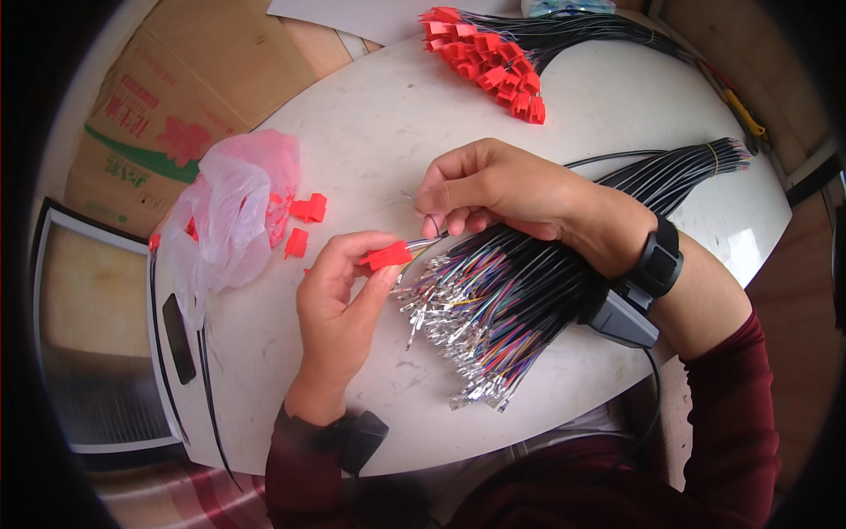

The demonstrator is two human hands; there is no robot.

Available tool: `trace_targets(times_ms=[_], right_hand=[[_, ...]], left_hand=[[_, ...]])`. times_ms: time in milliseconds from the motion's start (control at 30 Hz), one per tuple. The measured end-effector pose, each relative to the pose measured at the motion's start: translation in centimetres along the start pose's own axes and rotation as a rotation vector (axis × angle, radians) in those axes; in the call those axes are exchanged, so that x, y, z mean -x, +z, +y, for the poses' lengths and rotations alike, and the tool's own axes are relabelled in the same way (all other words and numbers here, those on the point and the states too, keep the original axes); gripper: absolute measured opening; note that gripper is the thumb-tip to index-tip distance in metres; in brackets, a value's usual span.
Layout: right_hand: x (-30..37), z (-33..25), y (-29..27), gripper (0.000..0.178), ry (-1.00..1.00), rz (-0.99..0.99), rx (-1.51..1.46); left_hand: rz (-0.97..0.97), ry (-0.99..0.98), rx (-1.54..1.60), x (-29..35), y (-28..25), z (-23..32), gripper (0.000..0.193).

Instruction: The person is manually inserting small electrical wires into red plastic connectors to assemble wire harnesses.

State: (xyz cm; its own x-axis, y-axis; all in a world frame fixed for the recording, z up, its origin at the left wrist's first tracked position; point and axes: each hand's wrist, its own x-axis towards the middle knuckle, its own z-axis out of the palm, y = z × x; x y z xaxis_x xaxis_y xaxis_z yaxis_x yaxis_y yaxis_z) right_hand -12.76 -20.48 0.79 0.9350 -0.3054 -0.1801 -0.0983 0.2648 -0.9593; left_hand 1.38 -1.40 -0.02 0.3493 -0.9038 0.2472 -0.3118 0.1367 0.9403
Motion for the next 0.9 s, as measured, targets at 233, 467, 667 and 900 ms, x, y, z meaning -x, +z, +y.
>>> trace_targets(times_ms=[233,467,667,900], right_hand=[[0.1,-0.1,-0.3,0.012,0.032,0.009,-0.022],[0.1,-0.1,0.0,0.011,-0.022,0.075,0.004],[-0.3,0.2,0.0,0.012,-0.133,0.078,-0.008],[-0.2,0.0,0.1,0.012,-0.127,0.083,-0.032]], left_hand=[[0.038,0.093,-0.253,0.0,-0.3,-0.2,0.022],[0.064,0.064,-0.212,0.1,-0.3,0.0,0.022],[0.042,0.224,-0.504,-0.1,-0.4,1.4,0.02],[-0.045,0.251,-0.556,0.1,-0.8,1.8,0.022]])
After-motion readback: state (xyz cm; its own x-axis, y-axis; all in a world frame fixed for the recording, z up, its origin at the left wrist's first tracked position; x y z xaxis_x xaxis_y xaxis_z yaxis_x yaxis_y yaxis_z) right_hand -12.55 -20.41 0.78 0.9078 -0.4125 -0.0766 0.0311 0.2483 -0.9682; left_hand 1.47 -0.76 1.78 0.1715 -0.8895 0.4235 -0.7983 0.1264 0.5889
